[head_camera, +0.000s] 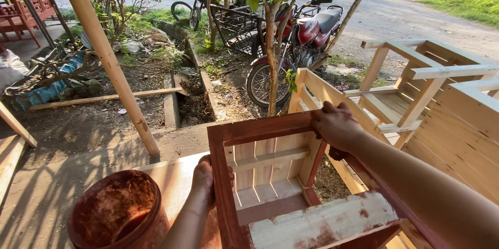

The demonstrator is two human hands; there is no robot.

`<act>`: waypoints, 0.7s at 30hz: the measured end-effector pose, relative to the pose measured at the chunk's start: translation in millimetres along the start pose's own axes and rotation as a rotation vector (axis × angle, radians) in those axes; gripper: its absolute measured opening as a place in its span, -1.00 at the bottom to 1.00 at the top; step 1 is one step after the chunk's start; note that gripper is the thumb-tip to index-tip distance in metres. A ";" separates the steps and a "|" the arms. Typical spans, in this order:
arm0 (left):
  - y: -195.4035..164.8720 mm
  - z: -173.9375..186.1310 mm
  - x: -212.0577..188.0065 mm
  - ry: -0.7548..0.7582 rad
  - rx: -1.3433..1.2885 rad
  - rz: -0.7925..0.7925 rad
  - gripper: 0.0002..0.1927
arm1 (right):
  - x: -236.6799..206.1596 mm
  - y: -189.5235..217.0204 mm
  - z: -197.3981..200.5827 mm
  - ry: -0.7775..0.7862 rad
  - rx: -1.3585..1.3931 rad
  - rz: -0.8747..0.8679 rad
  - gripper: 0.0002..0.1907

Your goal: The person applies reddish-brown stain to unfinished wooden chair frames, rubbing the stain into the rails and legs with a cloth and with their bare hands. They dip the cloth into a bucket of stain, work over one frame, then move to a second frame and continue coating its surfaces.

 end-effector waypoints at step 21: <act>-8.7 -0.9 -0.3 0.019 -0.158 0.002 -0.71 | 18.8 -14.3 -28.6 0.383 0.141 -0.265 -0.69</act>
Point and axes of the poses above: each hand's wrist, its own x-axis towards the middle knuckle, its own z-axis out of the back of the hand, y = z × x, the point moved 4 cm from there along x, towards the middle knuckle, and after that the axes turned 6 degrees about x, right-handed, at the moved point
